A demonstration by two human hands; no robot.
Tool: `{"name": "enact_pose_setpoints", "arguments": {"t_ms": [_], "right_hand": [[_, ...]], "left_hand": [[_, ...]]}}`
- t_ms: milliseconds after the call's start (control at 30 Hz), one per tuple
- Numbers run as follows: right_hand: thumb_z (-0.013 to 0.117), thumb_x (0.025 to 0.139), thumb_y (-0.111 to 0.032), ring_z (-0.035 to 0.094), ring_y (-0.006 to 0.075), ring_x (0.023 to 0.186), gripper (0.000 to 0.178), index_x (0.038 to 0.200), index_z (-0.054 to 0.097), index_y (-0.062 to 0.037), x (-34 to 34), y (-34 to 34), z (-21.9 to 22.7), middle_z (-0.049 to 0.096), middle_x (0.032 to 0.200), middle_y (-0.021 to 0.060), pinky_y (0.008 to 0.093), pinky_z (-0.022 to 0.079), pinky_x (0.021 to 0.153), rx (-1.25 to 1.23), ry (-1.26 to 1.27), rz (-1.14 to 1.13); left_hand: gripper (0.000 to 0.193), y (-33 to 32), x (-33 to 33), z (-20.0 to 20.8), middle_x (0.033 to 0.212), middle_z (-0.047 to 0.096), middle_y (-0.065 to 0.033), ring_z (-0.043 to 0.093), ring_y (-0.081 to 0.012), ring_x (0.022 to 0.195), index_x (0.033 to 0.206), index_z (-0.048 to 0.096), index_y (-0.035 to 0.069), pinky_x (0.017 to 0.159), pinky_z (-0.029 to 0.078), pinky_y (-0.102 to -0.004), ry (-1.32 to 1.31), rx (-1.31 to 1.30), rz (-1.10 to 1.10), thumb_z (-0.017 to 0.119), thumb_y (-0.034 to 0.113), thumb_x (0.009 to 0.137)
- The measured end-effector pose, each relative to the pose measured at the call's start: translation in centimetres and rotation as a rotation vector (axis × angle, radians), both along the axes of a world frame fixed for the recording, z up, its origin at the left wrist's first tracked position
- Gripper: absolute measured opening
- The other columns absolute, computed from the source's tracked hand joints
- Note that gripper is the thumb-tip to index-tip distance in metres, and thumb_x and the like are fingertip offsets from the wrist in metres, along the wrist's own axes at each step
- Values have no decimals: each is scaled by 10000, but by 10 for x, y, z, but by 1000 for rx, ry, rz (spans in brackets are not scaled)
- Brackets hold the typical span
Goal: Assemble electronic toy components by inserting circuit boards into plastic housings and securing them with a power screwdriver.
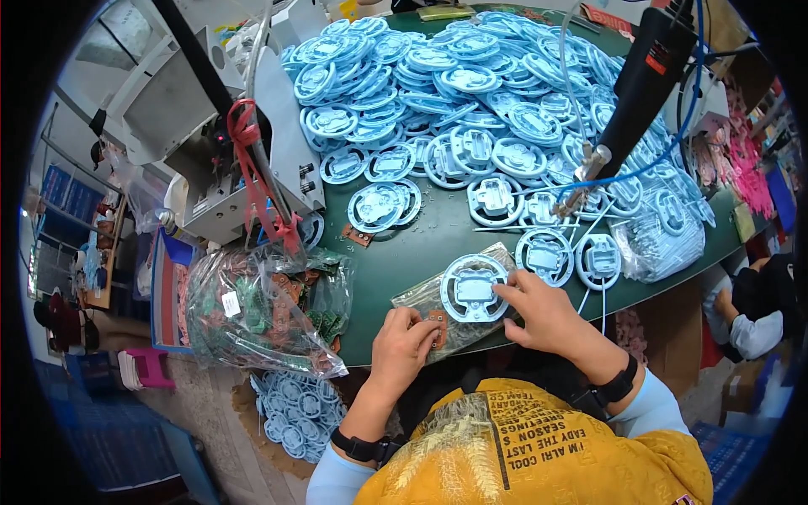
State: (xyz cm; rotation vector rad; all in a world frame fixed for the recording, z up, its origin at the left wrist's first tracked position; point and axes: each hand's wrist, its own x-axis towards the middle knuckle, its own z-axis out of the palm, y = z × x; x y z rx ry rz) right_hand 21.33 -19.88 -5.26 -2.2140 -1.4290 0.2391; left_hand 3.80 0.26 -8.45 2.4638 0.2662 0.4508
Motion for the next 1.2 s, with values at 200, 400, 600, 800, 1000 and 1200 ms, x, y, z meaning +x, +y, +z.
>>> {"name": "enact_pose_setpoints", "arguments": {"t_ms": [200, 400, 600, 800, 1000, 1200], "right_hand": [[719, 747, -72, 593, 254, 870, 402, 1143, 652, -80, 4, -7, -32, 591, 1102, 106, 354, 510, 695, 178, -326, 91], [745, 743, -123, 589, 233, 854, 402, 1124, 647, -42, -8, -13, -37, 593, 1061, 86, 334, 502, 691, 243, -310, 217], [768, 753, -160, 579, 224, 823, 393, 1105, 644, -38, -15, -11, -39, 596, 1037, 72, 327, 492, 667, 247, -241, 265], [756, 739, -129, 580, 226, 832, 404, 1114, 640, -35, -23, -7, -37, 602, 1064, 78, 333, 490, 680, 314, -185, 282], [715, 748, -100, 581, 224, 828, 374, 1110, 646, -36, -23, -9, -46, 605, 1064, 81, 334, 485, 681, 323, -227, 267], [675, 764, -86, 581, 225, 824, 347, 1105, 647, -25, -25, -7, -48, 606, 1051, 82, 326, 482, 676, 354, -222, 260]], "left_hand": [[165, 4, -1, 0, 904, 566, -74, 568, -282, 852, 920, 716, 70, 710, 482, -386, 1, 35, -48, 763, 57, 763], [173, 2, 0, 5, 980, 614, -88, 573, -290, 910, 898, 717, 56, 775, 459, -395, -227, 33, 200, 786, 53, 739], [174, -6, 11, 11, 1021, 636, -96, 570, -281, 969, 903, 717, 46, 820, 453, -380, -214, 69, 139, 773, 13, 742], [198, -10, 15, 8, 1026, 646, -47, 580, -265, 979, 919, 727, 99, 839, 410, -386, -189, 128, 90, 790, 79, 732], [196, -12, 19, 7, 1019, 646, -42, 580, -262, 978, 919, 721, 104, 850, 401, -387, -164, 131, 61, 786, 85, 735], [199, -16, 24, 6, 1021, 647, -37, 582, -261, 983, 933, 712, 104, 860, 392, -399, -149, 151, 10, 778, 89, 745]]}}
